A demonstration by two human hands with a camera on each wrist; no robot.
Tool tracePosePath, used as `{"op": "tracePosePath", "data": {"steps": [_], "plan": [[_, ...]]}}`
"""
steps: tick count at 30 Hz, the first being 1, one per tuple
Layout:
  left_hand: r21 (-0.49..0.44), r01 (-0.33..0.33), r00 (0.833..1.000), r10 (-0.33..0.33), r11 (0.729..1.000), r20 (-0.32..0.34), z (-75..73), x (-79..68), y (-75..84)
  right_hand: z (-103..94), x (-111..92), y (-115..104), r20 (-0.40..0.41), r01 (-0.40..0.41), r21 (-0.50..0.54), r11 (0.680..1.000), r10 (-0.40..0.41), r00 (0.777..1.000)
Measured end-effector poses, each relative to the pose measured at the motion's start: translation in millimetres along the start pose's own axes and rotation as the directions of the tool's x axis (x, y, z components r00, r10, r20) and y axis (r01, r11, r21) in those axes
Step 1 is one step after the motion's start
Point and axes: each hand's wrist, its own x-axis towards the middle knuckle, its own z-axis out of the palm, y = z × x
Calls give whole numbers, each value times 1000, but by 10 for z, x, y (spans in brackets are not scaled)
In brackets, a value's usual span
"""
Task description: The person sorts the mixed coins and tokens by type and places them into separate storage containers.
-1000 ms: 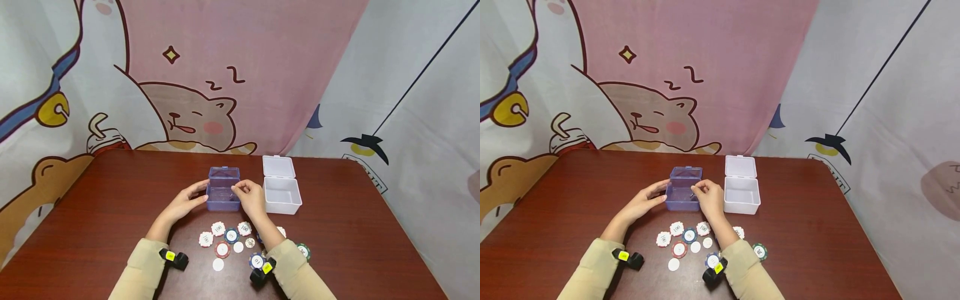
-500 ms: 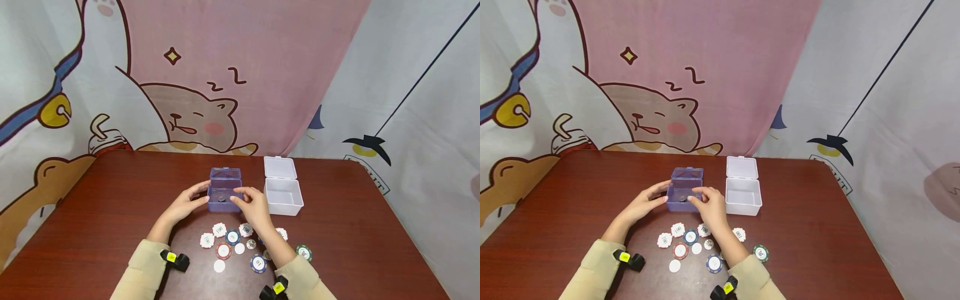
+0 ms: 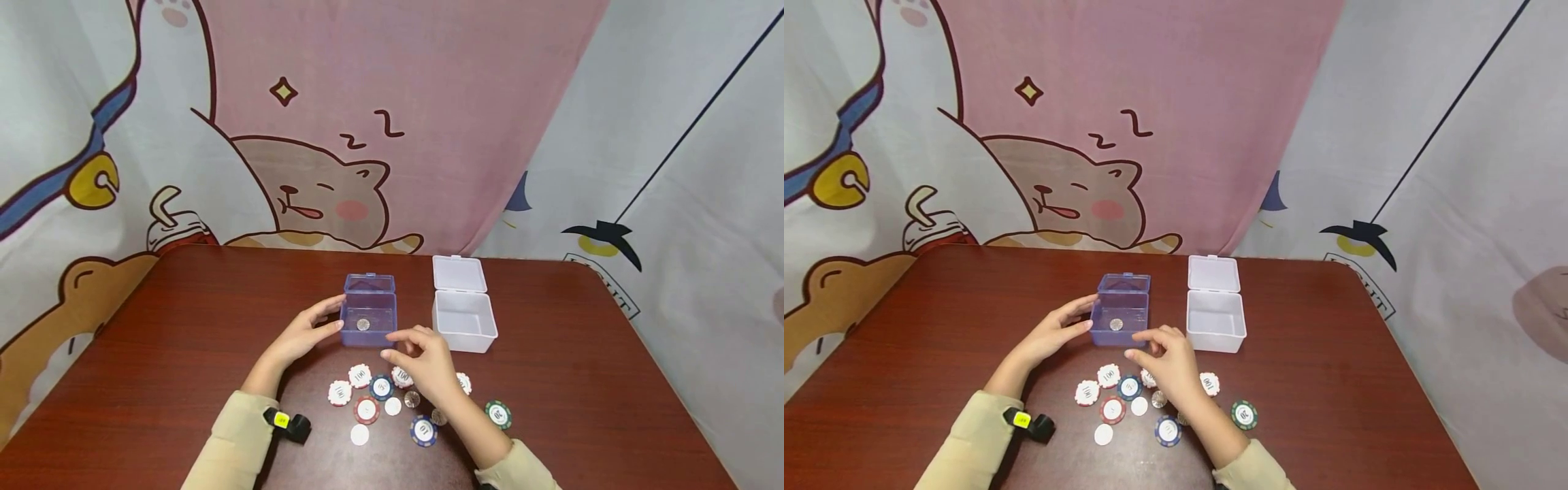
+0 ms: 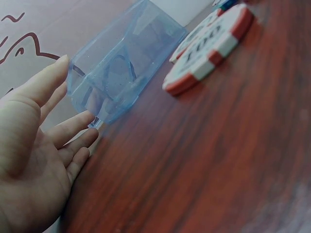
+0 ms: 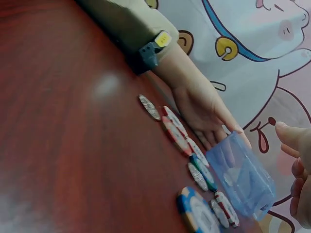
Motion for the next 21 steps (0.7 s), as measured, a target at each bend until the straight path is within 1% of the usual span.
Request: {"op": "tracePosePath", "data": {"steps": [5,8,12,17,21], "plan": [[4,-6,1000,6,1000,-1,-2,0,-10,-32,-118,13,55,-3,-14,1000,4,998],[5,-5,1000,5,1000,-3,-3,-1,-9,-45,-181,39,83,18,-20,1000,-16,996],[4,-2,1000,2,1000,-5,-1,-2,-5,-63,-262,80,111,44,-59,997,-37,993],[5,4,1000,-4,1000,-9,0,-8,3,-89,-351,119,142,59,-106,993,-44,989],[3,-3,1000,3,1000,-7,2,-6,-1,-114,-402,152,158,82,-144,986,-59,986]]}}
